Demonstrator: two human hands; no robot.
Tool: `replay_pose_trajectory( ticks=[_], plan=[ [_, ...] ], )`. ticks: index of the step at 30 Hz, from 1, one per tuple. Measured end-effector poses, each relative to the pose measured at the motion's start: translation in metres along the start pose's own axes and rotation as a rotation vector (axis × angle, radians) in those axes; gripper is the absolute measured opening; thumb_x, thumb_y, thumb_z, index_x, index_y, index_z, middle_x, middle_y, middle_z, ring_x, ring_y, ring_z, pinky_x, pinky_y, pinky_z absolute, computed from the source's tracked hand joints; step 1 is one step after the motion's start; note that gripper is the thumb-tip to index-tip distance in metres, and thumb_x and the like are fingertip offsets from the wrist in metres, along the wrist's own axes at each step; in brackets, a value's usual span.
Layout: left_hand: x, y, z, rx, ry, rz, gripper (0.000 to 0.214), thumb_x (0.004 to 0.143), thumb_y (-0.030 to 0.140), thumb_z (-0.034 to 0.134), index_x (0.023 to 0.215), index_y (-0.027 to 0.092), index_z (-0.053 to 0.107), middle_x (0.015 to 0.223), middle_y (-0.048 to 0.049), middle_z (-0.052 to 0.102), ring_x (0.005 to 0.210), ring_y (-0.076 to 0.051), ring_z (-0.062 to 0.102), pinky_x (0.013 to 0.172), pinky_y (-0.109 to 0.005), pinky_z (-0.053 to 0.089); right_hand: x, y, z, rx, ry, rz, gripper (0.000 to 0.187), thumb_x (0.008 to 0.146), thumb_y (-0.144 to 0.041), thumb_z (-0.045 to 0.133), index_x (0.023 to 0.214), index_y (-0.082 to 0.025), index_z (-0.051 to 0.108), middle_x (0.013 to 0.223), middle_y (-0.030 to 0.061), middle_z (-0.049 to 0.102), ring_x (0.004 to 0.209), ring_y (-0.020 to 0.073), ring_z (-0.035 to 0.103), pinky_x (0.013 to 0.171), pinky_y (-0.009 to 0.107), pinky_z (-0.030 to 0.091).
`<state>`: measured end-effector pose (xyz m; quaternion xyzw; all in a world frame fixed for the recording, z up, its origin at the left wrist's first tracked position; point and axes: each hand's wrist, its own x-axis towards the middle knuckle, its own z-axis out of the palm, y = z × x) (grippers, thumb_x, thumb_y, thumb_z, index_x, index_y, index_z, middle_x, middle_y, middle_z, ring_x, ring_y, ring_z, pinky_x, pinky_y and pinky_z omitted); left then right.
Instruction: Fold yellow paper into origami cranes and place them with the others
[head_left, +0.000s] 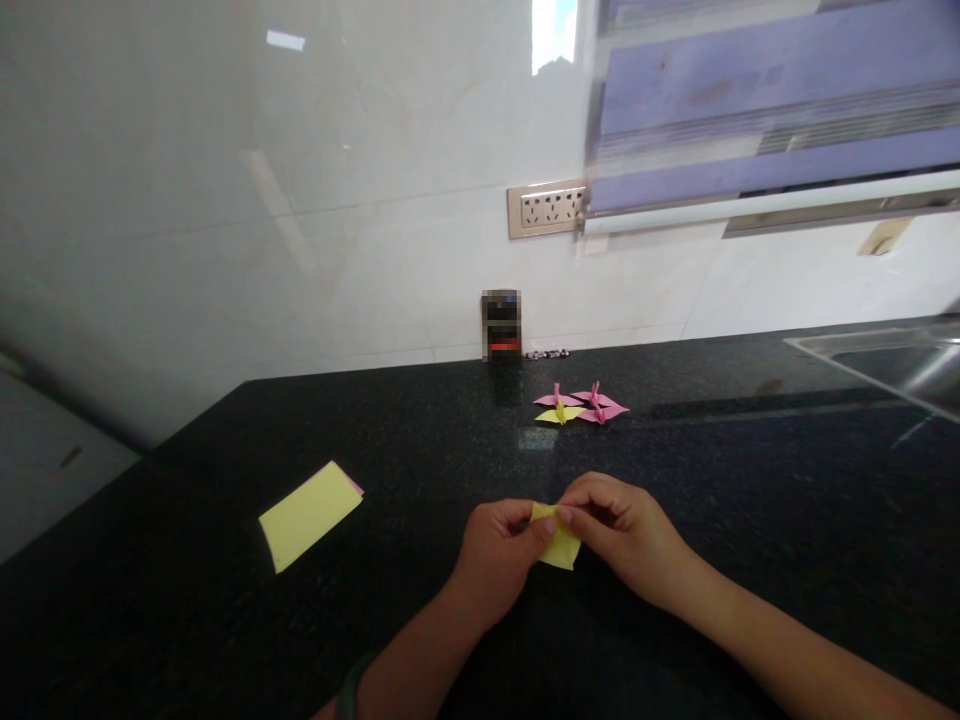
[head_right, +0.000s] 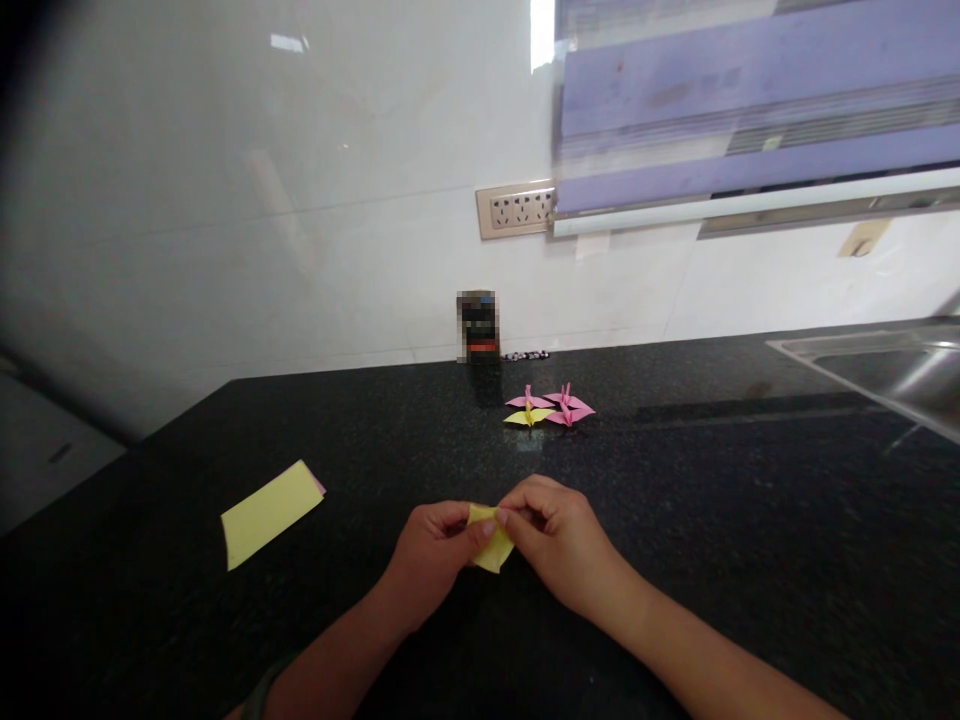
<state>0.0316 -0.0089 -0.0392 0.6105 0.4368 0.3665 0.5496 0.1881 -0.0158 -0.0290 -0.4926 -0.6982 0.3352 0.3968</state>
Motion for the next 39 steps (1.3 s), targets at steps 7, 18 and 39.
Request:
replay_pose_trajectory(
  ticks=[7, 18, 39],
  plan=[
    [-0.005, 0.009, -0.001, 0.363, 0.237, 0.326, 0.018, 0.077, 0.021, 0.047, 0.083, 0.019, 0.064, 0.084, -0.0026, 0.064, 0.078, -0.013, 0.057, 0.072, -0.024, 0.043, -0.002, 0.001, 0.014, 0.307, -0.002, 0.255, 0.021, 0.072, -0.025, 0.055, 0.09, -0.017, 0.047, 0.069, -0.0004, 0.053, 0.057, 0.0105, 0.051, 0.048, 0.02, 0.041],
    [-0.009, 0.009, 0.004, 0.497, 0.228, 0.395, 0.02, 0.077, 0.017, 0.045, 0.09, 0.019, 0.061, 0.088, -0.0036, 0.062, 0.082, -0.013, 0.056, 0.076, -0.024, 0.043, -0.002, 0.0, 0.02, 0.233, -0.079, 0.235, 0.018, 0.079, -0.023, 0.04, 0.066, -0.015, 0.051, 0.056, -0.0023, 0.049, 0.05, 0.0092, 0.044, 0.045, 0.019, 0.035],
    [0.0, 0.006, 0.0, 0.125, 0.157, 0.086, 0.016, 0.074, 0.024, 0.048, 0.083, 0.015, 0.057, 0.072, -0.0022, 0.059, 0.064, -0.013, 0.053, 0.06, -0.022, 0.041, -0.003, 0.001, 0.02, 0.165, -0.13, 0.172, 0.017, 0.079, -0.026, 0.044, 0.066, -0.016, 0.048, 0.061, -0.0011, 0.053, 0.054, 0.0104, 0.051, 0.048, 0.019, 0.04]
  ],
)
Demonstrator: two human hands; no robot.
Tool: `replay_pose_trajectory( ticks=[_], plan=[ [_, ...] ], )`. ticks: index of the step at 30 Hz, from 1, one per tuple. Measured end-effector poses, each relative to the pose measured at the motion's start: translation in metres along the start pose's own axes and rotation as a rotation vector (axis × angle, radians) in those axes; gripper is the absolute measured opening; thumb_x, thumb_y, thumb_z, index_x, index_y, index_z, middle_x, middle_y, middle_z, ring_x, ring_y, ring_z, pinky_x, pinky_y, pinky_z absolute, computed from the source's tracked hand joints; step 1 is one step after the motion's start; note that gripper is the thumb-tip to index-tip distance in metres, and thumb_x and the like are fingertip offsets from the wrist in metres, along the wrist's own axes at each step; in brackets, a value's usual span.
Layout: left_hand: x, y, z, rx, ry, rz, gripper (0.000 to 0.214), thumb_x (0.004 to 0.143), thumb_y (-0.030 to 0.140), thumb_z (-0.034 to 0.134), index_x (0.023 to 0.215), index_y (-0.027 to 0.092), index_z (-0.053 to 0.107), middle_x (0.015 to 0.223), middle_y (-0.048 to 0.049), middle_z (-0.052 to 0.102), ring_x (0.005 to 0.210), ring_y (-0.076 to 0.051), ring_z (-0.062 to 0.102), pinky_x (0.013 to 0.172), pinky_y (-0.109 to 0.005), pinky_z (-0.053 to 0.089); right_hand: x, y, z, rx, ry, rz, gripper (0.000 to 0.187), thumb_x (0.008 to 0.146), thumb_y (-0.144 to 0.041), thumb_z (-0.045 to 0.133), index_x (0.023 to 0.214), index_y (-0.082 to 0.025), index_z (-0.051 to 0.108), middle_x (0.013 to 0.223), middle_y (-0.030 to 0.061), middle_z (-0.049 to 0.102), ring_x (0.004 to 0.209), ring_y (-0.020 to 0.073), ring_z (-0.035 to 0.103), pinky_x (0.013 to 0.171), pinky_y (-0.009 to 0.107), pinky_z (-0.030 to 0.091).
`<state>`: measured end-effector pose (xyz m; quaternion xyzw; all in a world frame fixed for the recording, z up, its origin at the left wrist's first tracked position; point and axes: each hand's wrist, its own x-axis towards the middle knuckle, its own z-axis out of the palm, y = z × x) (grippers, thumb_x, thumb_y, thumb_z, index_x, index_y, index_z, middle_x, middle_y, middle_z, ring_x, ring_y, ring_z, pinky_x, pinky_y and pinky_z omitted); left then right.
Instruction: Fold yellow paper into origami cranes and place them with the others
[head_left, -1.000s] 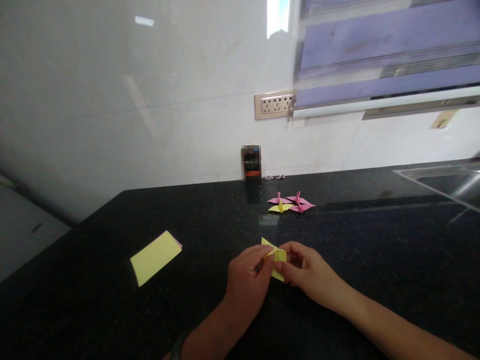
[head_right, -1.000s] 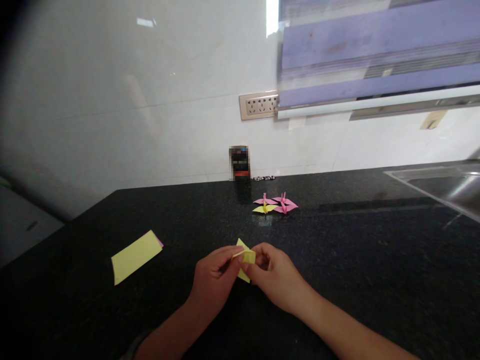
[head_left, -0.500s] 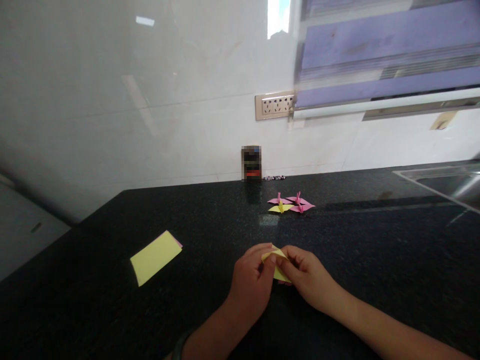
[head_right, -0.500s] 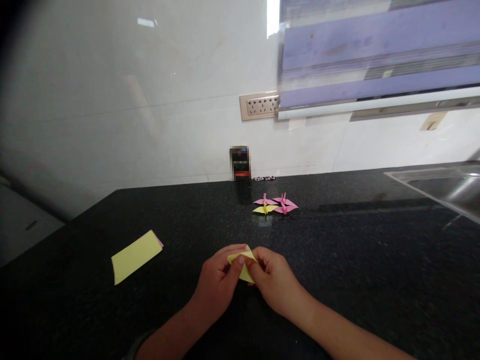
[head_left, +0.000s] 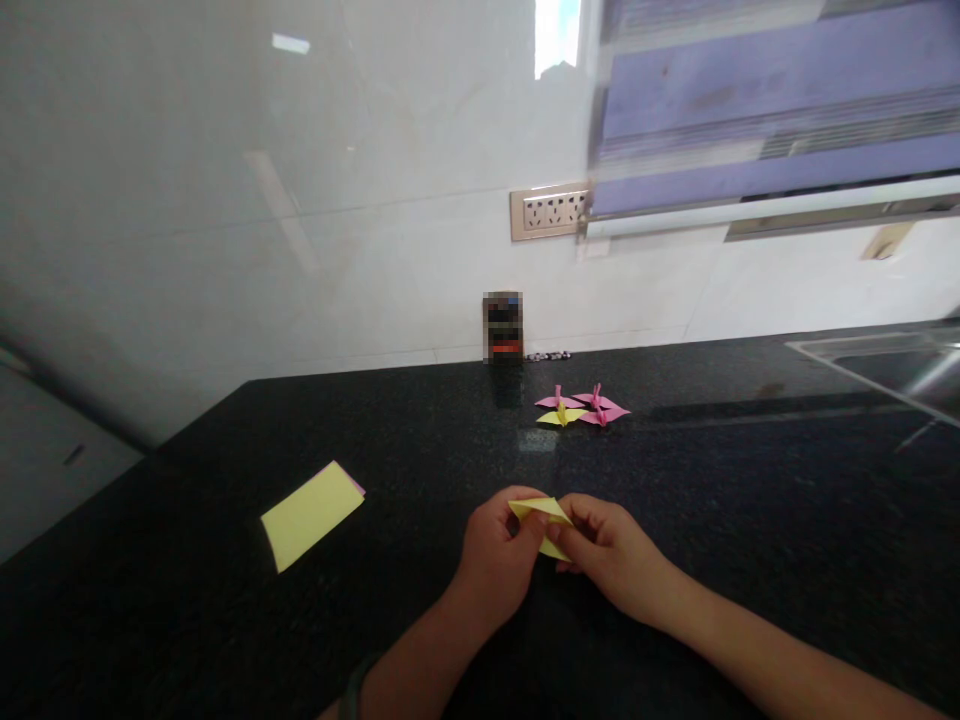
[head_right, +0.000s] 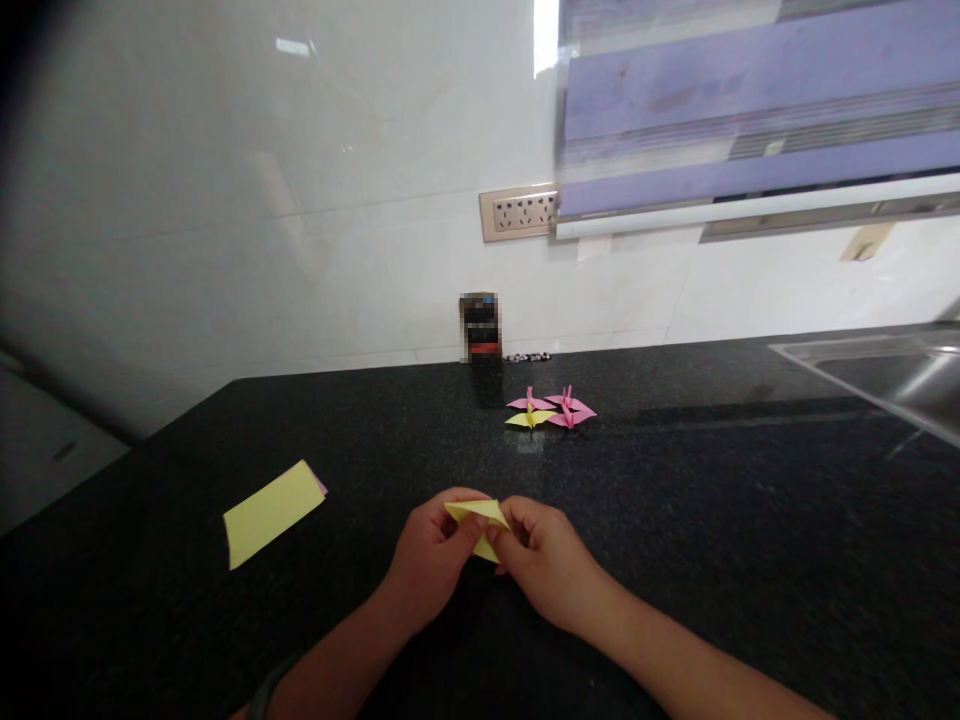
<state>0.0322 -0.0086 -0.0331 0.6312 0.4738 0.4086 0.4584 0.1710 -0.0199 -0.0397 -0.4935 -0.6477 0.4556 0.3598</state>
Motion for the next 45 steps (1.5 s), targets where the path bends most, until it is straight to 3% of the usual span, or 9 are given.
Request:
replay_pose_trajectory(
  ticks=[12, 18, 28, 34, 40, 45],
  plan=[
    [-0.0013, -0.0009, -0.0012, 0.034, 0.066, -0.033, 0.014, 0.072, 0.023, 0.049, 0.084, 0.017, 0.053, 0.072, -0.0012, 0.058, 0.06, -0.012, 0.052, 0.055, -0.021, 0.041, -0.0006, -0.0017, -0.0008, 0.151, -0.078, 0.069, 0.013, 0.079, -0.026, 0.044, 0.074, -0.015, 0.05, 0.058, -0.0029, 0.052, 0.045, 0.0064, 0.047, 0.042, 0.016, 0.037],
    [-0.0004, -0.0036, -0.0022, 0.009, 0.043, -0.036, 0.014, 0.074, 0.026, 0.046, 0.081, 0.016, 0.054, 0.068, -0.001, 0.058, 0.057, -0.012, 0.053, 0.05, -0.02, 0.04, 0.0005, -0.0031, 0.001, 0.177, -0.074, 0.081, 0.011, 0.075, -0.026, 0.049, 0.073, -0.016, 0.049, 0.054, -0.0053, 0.047, 0.04, 0.005, 0.042, 0.038, 0.015, 0.034],
    [-0.0033, -0.001, 0.0004, 0.071, 0.04, 0.002, 0.023, 0.075, 0.031, 0.045, 0.079, 0.015, 0.061, 0.07, -0.0037, 0.062, 0.064, -0.015, 0.055, 0.056, -0.023, 0.041, 0.0025, 0.0028, 0.0033, 0.052, 0.108, 0.076, 0.028, 0.079, -0.036, 0.042, 0.061, -0.017, 0.048, 0.048, -0.0043, 0.046, 0.039, 0.0071, 0.043, 0.037, 0.016, 0.031],
    [0.0009, -0.0025, -0.0039, 0.032, 0.095, -0.049, 0.02, 0.074, 0.031, 0.047, 0.071, 0.014, 0.058, 0.061, -0.0011, 0.059, 0.054, -0.012, 0.053, 0.048, -0.02, 0.038, 0.0027, -0.0013, 0.0033, 0.163, -0.001, 0.108, 0.017, 0.077, -0.032, 0.047, 0.072, -0.016, 0.049, 0.053, -0.0045, 0.05, 0.038, 0.0053, 0.042, 0.037, 0.016, 0.031],
    [0.0044, -0.0008, -0.0071, -0.073, 0.11, -0.132, 0.021, 0.072, 0.032, 0.049, 0.078, 0.013, 0.057, 0.062, -0.0017, 0.059, 0.052, -0.012, 0.054, 0.044, -0.02, 0.041, 0.0034, 0.002, 0.0043, 0.228, 0.051, 0.007, 0.017, 0.075, -0.024, 0.05, 0.089, -0.018, 0.043, 0.055, -0.0069, 0.045, 0.045, 0.0073, 0.045, 0.044, 0.018, 0.036],
    [0.0046, 0.0004, -0.0076, -0.18, 0.069, -0.174, 0.022, 0.071, 0.032, 0.051, 0.081, 0.013, 0.057, 0.065, -0.002, 0.06, 0.056, -0.013, 0.056, 0.048, -0.022, 0.045, -0.0023, -0.0036, -0.0011, -0.173, 0.092, -0.246, 0.024, 0.076, -0.016, 0.046, 0.1, -0.021, 0.047, 0.075, 0.0013, 0.053, 0.065, 0.0127, 0.05, 0.058, 0.024, 0.042]
  ],
)
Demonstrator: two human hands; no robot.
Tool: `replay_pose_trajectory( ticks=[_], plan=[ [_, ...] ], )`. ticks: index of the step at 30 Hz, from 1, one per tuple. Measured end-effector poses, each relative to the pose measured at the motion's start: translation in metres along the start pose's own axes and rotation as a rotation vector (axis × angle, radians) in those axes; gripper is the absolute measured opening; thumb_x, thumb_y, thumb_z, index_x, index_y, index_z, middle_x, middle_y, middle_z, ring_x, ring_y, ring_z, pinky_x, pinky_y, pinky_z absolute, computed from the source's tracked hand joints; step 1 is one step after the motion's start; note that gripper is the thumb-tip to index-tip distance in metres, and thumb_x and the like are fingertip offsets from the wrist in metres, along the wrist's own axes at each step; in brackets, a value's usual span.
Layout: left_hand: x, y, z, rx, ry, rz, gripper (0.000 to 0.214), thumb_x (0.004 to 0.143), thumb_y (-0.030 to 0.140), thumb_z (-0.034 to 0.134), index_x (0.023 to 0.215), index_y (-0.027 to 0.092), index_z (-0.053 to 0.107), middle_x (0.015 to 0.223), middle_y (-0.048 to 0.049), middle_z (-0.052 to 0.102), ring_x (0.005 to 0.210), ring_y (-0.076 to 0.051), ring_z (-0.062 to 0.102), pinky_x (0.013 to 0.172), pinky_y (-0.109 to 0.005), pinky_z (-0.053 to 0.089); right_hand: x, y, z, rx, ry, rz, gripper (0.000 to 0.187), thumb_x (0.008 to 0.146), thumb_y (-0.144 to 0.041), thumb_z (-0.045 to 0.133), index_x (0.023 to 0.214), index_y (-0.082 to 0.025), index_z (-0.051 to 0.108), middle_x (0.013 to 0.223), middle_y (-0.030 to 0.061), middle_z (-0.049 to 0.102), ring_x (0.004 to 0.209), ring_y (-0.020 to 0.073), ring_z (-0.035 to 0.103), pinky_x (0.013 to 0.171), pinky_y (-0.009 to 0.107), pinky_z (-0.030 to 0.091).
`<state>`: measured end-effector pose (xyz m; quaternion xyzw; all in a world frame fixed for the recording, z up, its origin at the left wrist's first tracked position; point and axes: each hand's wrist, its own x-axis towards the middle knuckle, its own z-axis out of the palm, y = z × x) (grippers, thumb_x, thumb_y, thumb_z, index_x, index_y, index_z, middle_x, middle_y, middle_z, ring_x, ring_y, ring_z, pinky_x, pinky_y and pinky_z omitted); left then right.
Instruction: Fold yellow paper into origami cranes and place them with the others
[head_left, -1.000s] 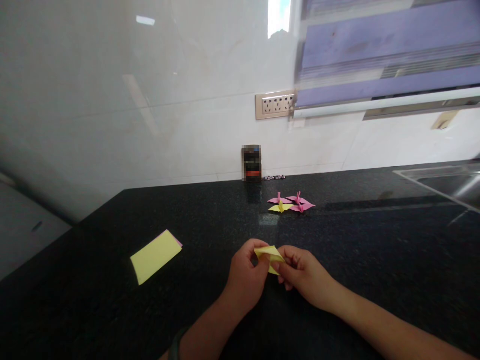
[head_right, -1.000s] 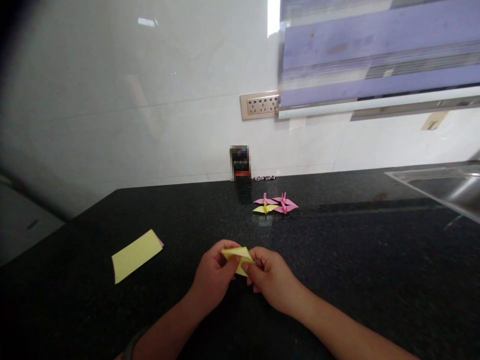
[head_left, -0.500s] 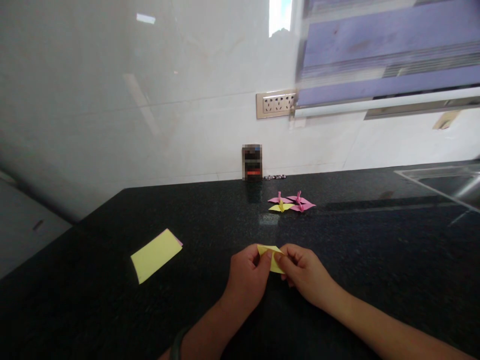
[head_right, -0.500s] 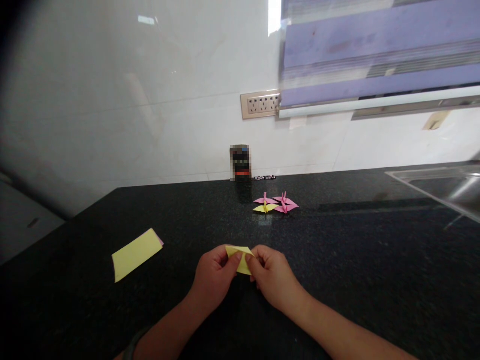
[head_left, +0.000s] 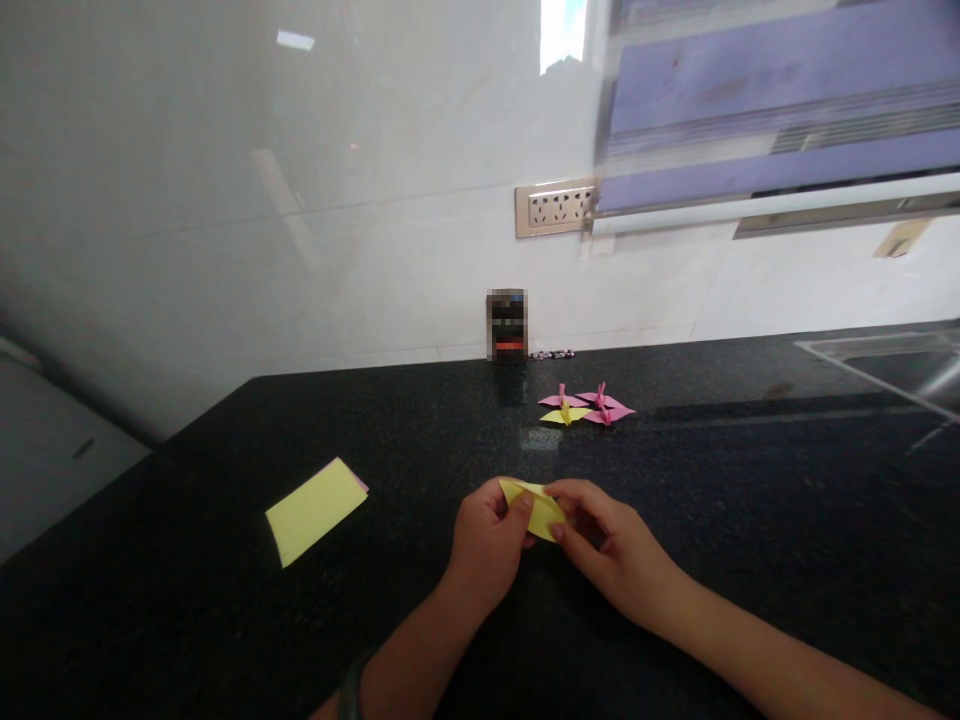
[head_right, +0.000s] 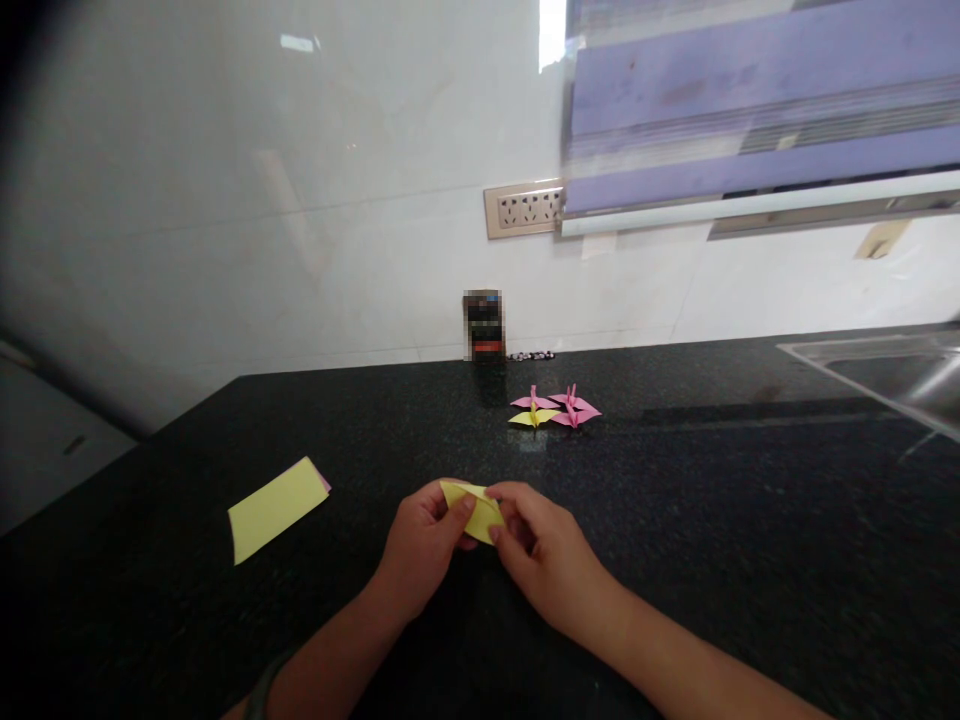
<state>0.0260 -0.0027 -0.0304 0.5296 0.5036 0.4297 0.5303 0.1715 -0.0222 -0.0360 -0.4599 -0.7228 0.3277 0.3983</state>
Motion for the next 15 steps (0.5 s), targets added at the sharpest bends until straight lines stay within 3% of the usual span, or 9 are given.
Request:
replay_pose_trajectory(
  ticks=[5, 15],
  plan=[
    [0.001, -0.001, -0.002, -0.056, -0.062, -0.031, 0.023, 0.073, 0.031, 0.049, 0.083, 0.012, 0.058, 0.071, -0.0033, 0.061, 0.061, -0.013, 0.057, 0.049, -0.021, 0.046, -0.001, -0.006, -0.012, -0.275, -0.116, -0.213, 0.035, 0.079, -0.012, 0.04, 0.112, -0.021, 0.047, 0.088, 0.0064, 0.054, 0.076, 0.016, 0.051, 0.067, 0.028, 0.042],
    [0.003, 0.003, -0.005, -0.233, -0.182, -0.16, 0.022, 0.075, 0.026, 0.042, 0.085, 0.011, 0.056, 0.067, -0.0045, 0.062, 0.056, -0.011, 0.058, 0.048, -0.02, 0.045, -0.001, -0.003, -0.018, -0.475, -0.197, -0.31, 0.038, 0.077, -0.01, 0.041, 0.114, -0.017, 0.047, 0.079, 0.0066, 0.053, 0.071, 0.0165, 0.051, 0.064, 0.03, 0.043]
  ],
)
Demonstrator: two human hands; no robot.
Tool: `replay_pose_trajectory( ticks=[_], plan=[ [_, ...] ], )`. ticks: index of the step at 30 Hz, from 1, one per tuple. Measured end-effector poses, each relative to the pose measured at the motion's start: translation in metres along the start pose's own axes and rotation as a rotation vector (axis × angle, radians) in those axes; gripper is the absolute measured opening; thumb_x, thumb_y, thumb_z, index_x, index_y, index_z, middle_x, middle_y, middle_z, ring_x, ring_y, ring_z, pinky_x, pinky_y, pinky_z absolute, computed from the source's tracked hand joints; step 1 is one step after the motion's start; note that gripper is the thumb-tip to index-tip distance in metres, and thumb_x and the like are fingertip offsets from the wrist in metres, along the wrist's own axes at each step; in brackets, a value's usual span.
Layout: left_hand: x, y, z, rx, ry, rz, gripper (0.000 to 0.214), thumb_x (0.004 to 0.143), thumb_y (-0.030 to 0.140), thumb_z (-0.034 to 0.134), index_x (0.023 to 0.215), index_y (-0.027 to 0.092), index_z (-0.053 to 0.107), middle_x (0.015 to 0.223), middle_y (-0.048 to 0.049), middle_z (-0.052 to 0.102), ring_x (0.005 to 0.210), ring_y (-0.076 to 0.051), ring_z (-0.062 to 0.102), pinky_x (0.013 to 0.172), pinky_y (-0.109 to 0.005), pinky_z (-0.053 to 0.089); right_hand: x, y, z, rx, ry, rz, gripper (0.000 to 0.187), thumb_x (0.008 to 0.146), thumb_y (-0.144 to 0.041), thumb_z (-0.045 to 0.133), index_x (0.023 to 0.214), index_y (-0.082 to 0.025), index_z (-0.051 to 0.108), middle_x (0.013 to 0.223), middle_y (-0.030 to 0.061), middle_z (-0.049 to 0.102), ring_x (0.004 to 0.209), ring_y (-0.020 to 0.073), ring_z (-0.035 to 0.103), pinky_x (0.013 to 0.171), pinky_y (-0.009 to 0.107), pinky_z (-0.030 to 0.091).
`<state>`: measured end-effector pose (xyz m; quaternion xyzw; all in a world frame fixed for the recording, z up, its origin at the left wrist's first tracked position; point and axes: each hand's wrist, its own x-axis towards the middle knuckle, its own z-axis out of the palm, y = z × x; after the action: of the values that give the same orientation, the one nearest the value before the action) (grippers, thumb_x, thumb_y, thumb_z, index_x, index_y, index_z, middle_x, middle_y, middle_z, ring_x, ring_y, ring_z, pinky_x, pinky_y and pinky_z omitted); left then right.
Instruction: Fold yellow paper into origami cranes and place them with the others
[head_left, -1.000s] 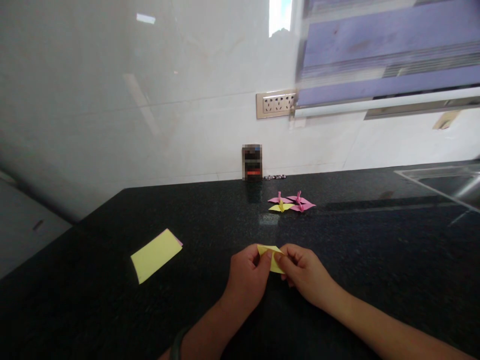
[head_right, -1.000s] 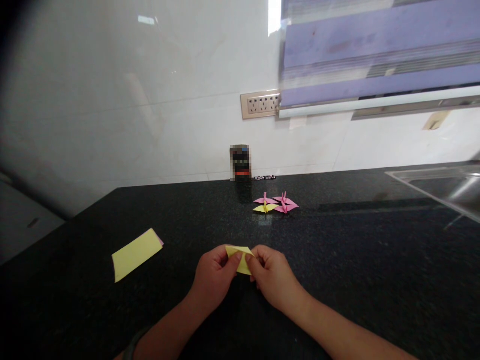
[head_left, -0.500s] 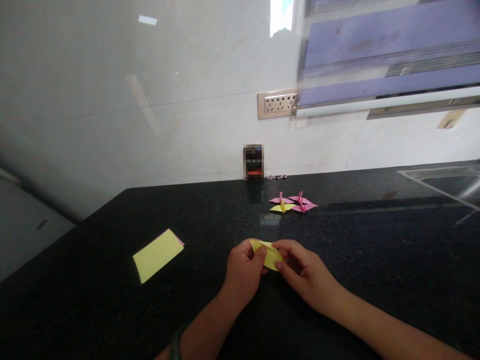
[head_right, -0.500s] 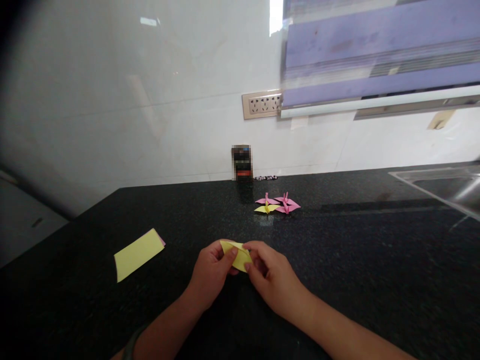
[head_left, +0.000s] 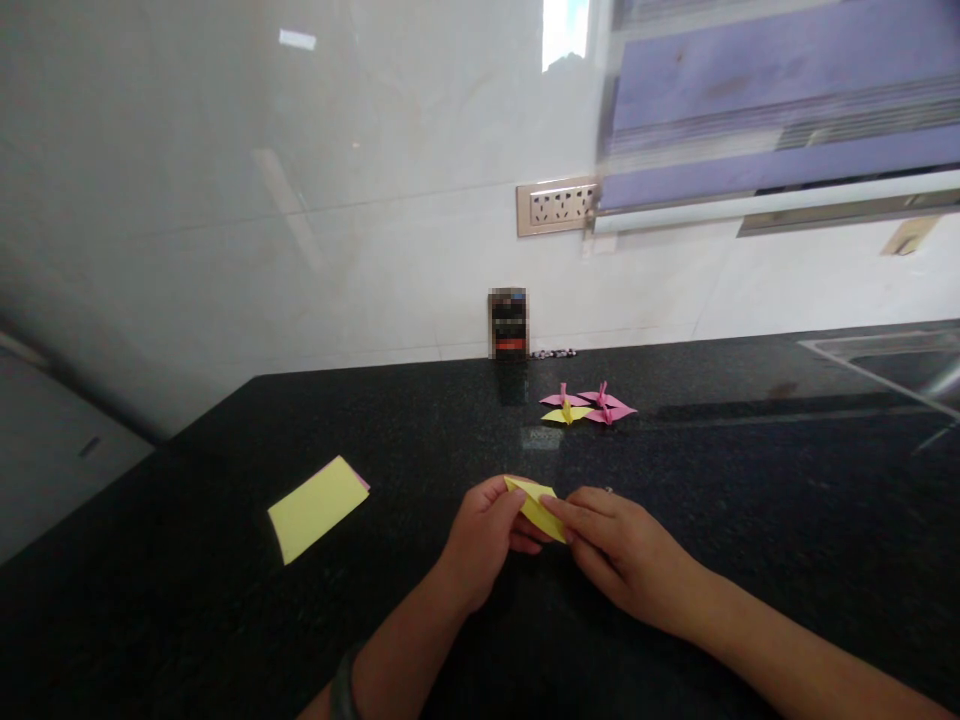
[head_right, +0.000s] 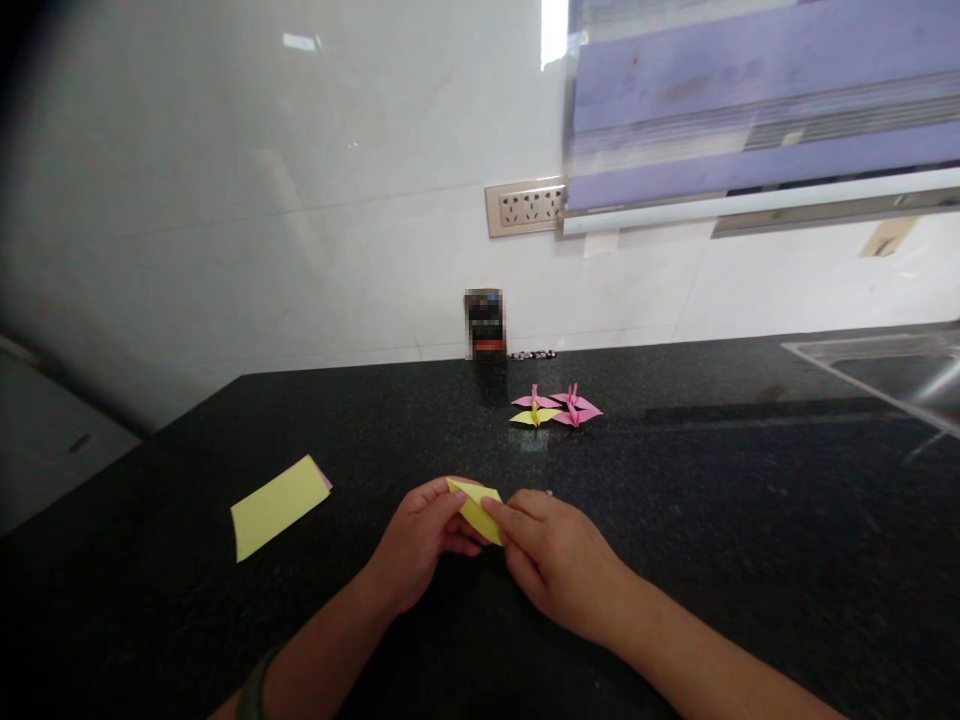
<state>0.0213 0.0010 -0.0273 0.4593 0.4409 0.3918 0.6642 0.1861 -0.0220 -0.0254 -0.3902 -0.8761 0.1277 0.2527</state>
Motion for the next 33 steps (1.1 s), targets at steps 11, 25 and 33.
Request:
replay_pose_trajectory(
  ticks=[11, 25, 33],
  plan=[
    [-0.001, -0.001, 0.003, 0.179, 0.021, 0.067, 0.027, 0.072, 0.036, 0.051, 0.078, 0.01, 0.056, 0.064, -0.003, 0.058, 0.053, -0.011, 0.053, 0.047, -0.02, 0.042, 0.0, -0.005, -0.002, -0.017, -0.055, 0.031, 0.034, 0.078, -0.013, 0.041, 0.11, -0.016, 0.049, 0.077, 0.0059, 0.052, 0.07, 0.0164, 0.049, 0.063, 0.029, 0.041],
    [-0.006, -0.005, 0.004, 0.524, 0.164, 0.297, 0.03, 0.077, 0.038, 0.043, 0.075, 0.014, 0.062, 0.061, -0.0015, 0.057, 0.054, -0.011, 0.049, 0.049, -0.021, 0.037, 0.008, 0.001, 0.014, 0.92, 0.01, 0.625, 0.028, 0.077, -0.038, 0.044, 0.067, -0.014, 0.053, 0.056, -0.0018, 0.051, 0.047, 0.0074, 0.047, 0.043, 0.018, 0.039],
    [-0.005, -0.007, 0.006, 0.489, 0.187, 0.269, 0.029, 0.076, 0.035, 0.043, 0.076, 0.014, 0.063, 0.064, -0.0023, 0.059, 0.055, -0.012, 0.051, 0.05, -0.021, 0.039, 0.006, 0.0, 0.019, 0.541, 0.142, 0.554, 0.013, 0.077, -0.023, 0.045, 0.071, -0.016, 0.054, 0.056, -0.0018, 0.052, 0.051, 0.0099, 0.047, 0.045, 0.02, 0.036]
  ],
)
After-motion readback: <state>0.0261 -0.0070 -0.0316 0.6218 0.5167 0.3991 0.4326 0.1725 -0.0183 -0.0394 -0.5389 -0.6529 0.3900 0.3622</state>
